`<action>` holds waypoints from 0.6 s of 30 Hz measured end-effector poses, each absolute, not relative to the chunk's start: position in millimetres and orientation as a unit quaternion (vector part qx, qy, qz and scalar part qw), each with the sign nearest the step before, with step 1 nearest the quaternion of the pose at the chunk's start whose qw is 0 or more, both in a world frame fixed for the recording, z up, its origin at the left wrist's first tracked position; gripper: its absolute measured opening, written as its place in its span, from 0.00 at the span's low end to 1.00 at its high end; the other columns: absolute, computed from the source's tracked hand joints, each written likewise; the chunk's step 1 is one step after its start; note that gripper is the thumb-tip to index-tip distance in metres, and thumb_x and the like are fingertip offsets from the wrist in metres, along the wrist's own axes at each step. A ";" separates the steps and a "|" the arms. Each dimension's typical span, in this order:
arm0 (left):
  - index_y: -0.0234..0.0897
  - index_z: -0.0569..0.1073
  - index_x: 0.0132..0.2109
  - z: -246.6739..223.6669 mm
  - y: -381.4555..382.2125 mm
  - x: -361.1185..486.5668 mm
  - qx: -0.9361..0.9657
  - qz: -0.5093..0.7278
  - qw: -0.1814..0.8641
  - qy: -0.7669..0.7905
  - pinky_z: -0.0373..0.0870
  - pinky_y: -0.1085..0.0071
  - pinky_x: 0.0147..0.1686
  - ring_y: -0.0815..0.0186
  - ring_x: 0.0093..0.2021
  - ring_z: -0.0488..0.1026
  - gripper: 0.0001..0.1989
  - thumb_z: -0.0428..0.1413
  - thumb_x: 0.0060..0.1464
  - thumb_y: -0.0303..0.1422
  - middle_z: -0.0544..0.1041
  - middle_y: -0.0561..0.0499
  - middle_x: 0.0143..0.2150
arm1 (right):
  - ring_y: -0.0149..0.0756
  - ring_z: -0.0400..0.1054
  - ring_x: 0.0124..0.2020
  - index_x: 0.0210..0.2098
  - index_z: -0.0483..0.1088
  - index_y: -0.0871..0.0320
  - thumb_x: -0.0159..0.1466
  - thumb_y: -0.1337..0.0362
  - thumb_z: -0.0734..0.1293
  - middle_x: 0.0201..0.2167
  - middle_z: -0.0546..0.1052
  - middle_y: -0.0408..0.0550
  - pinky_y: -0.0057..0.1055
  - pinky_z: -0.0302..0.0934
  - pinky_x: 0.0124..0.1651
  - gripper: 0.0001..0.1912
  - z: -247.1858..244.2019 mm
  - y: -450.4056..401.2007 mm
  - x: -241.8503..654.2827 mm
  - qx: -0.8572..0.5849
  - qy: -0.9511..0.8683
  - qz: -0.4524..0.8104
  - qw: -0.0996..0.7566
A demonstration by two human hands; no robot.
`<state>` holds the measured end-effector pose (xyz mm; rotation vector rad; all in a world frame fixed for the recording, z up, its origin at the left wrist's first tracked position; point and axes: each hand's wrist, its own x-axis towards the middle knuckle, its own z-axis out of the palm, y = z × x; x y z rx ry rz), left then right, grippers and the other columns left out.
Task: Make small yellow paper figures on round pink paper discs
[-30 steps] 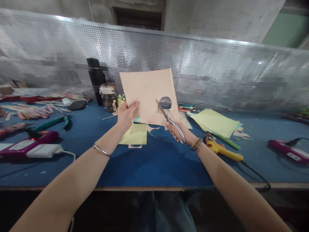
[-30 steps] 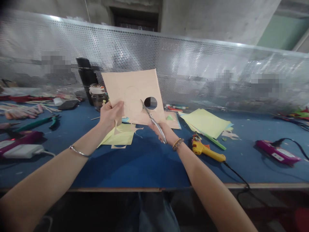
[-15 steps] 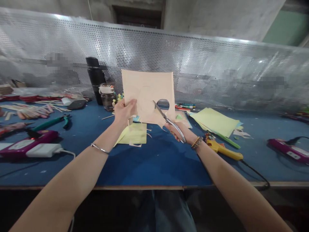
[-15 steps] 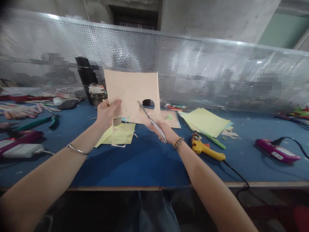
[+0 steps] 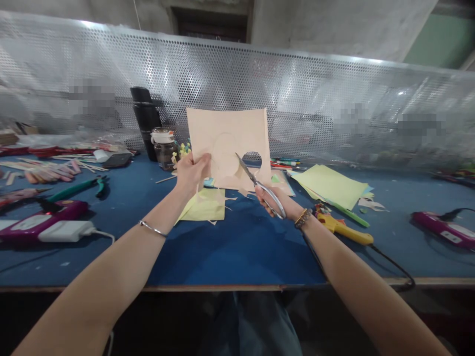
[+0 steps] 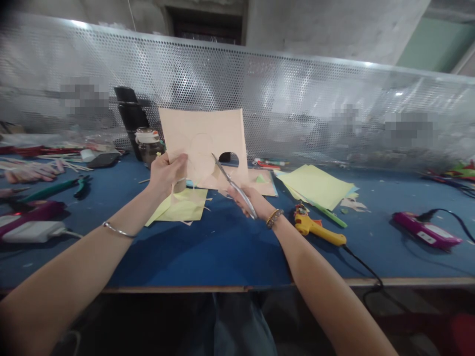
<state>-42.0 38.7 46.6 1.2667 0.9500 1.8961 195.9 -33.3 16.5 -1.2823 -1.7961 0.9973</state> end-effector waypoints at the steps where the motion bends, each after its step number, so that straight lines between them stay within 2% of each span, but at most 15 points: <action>1: 0.34 0.77 0.32 47.4 37.2 -40.8 0.481 0.725 0.337 0.360 0.68 0.74 0.27 0.70 0.27 0.70 0.06 0.63 0.43 0.30 0.77 0.50 0.29 | 0.22 0.55 0.13 0.28 0.61 0.57 0.59 0.37 0.59 0.19 0.61 0.38 0.21 0.53 0.11 0.27 17.0 -34.0 195.7 -0.491 -0.692 0.391 0.357; 9: 0.34 0.74 0.29 46.4 32.9 -37.0 0.504 0.705 0.355 0.351 0.63 0.75 0.23 0.71 0.23 0.67 0.05 0.62 0.43 0.30 0.73 0.53 0.23 | 0.23 0.52 0.15 0.25 0.57 0.56 0.58 0.36 0.59 0.17 0.55 0.35 0.24 0.64 0.17 0.28 22.5 -36.4 194.9 -0.427 -0.688 0.458 0.367; 14: 0.33 0.74 0.30 43.8 34.1 -37.7 0.528 0.693 0.347 0.348 0.63 0.75 0.24 0.72 0.24 0.67 0.08 0.63 0.42 0.33 0.74 0.53 0.25 | 0.23 0.52 0.15 0.25 0.59 0.56 0.57 0.36 0.59 0.17 0.56 0.36 0.26 0.65 0.17 0.28 22.8 -34.1 196.4 -0.438 -0.688 0.450 0.364; 18: 0.34 0.73 0.28 42.7 37.7 -39.9 0.536 0.691 0.345 0.341 0.61 0.75 0.21 0.72 0.22 0.65 0.08 0.63 0.43 0.33 0.71 0.54 0.23 | 0.23 0.51 0.14 0.24 0.57 0.56 0.59 0.36 0.58 0.17 0.55 0.35 0.25 0.64 0.16 0.28 23.4 -34.3 198.1 -0.432 -0.705 0.438 0.353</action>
